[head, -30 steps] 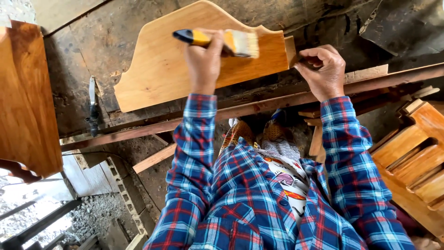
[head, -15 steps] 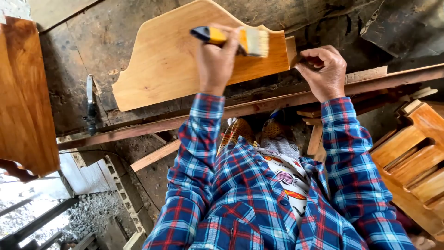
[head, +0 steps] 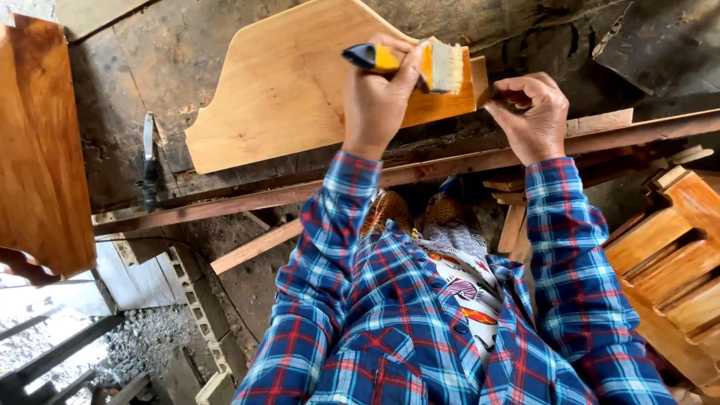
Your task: Applying varnish to a wooden furniture component using a paintbrush
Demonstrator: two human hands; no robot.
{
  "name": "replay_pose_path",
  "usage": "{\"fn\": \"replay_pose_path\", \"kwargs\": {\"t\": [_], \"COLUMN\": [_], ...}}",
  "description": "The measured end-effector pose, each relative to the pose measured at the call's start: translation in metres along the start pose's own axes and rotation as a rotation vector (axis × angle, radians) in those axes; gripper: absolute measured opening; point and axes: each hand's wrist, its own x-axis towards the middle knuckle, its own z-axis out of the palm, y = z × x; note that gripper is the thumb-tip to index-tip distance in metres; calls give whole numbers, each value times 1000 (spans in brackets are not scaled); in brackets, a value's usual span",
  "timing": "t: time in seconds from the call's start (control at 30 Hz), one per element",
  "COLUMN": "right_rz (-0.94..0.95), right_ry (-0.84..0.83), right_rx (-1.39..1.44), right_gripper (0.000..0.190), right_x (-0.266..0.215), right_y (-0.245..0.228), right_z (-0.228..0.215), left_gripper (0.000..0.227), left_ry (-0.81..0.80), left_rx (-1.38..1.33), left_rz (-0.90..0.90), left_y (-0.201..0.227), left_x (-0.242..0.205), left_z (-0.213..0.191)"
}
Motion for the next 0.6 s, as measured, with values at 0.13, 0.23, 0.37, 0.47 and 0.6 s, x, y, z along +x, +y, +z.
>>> {"fn": "replay_pose_path", "kwargs": {"t": [0.13, 0.23, 0.37, 0.47, 0.6], "right_rz": [-6, 0, -1, -1, -36], "right_ry": [-2, -1, 3, 6, 1], "right_rx": [18, 4, 10, 9, -16], "right_gripper": [22, 22, 24, 23, 22], "right_x": [-1, -1, -1, -1, 0], "right_y": [-3, -4, -3, -3, -2], "right_z": [-1, -2, -1, -2, -2], "left_gripper": [7, 13, 8, 8, 8], "left_ry": [-18, 53, 236, 221, 18], "left_rx": [2, 97, 222, 139, -30], "left_rz": [-17, -18, 2, 2, 14], "left_y": [-24, -31, -10, -5, -9], "left_x": [5, 10, 13, 10, 4], "left_z": [-10, -34, -57, -47, -13]}}
